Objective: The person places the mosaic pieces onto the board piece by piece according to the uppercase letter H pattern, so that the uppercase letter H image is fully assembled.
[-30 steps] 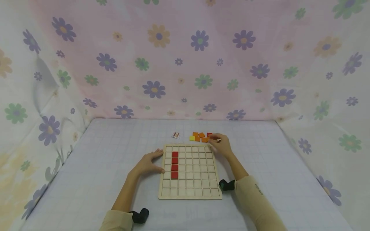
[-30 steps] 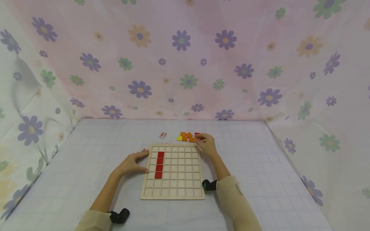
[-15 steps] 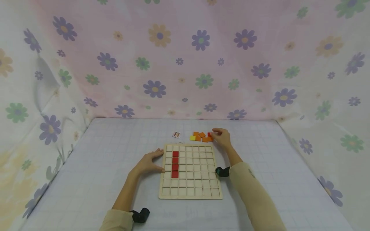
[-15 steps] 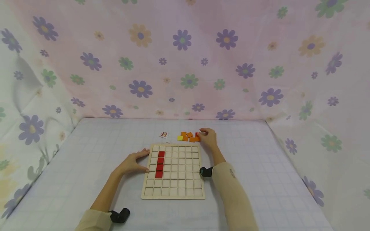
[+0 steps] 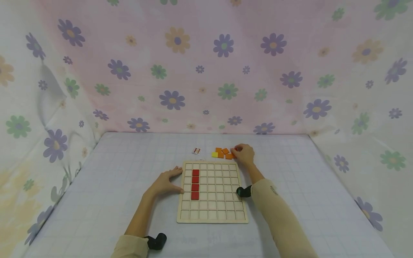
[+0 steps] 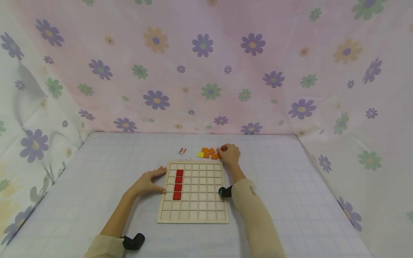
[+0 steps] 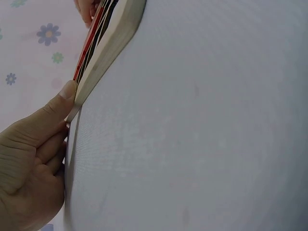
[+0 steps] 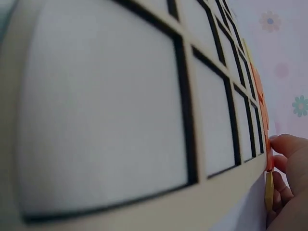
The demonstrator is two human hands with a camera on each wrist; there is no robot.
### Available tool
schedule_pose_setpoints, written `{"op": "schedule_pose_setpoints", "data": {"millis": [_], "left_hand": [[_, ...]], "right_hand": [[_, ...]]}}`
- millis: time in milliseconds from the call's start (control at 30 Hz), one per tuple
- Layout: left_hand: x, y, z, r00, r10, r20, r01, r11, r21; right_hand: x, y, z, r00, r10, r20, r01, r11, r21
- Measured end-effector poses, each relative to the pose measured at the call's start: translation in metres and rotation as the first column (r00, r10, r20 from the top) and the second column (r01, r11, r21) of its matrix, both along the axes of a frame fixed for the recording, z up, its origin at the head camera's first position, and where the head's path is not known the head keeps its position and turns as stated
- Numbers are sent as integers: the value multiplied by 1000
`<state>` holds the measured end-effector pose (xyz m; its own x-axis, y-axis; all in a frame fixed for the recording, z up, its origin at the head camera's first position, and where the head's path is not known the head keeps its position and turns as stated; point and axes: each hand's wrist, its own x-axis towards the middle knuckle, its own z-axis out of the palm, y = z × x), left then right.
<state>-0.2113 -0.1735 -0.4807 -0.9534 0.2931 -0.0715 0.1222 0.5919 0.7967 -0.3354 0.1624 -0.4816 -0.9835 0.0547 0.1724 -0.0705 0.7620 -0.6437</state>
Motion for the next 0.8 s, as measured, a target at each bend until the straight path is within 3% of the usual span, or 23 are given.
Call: {"op": "schedule_pose_setpoints", "data": {"millis": [167,467,800], "left_hand": [[-1,1,-1,1000,2,14,-2,1000,-4],[0,0,3,1000,2,4,-2,1000,-10],[0,1,0,999,16,30,-16,1000,8]], "right_hand": [[-1,1,0,998,-27,53,30,999,-41],[4,17,-8,997,67,-34,-73,971,-228],[8,22,-6,994,100,-47,-107,981,-165]]}}
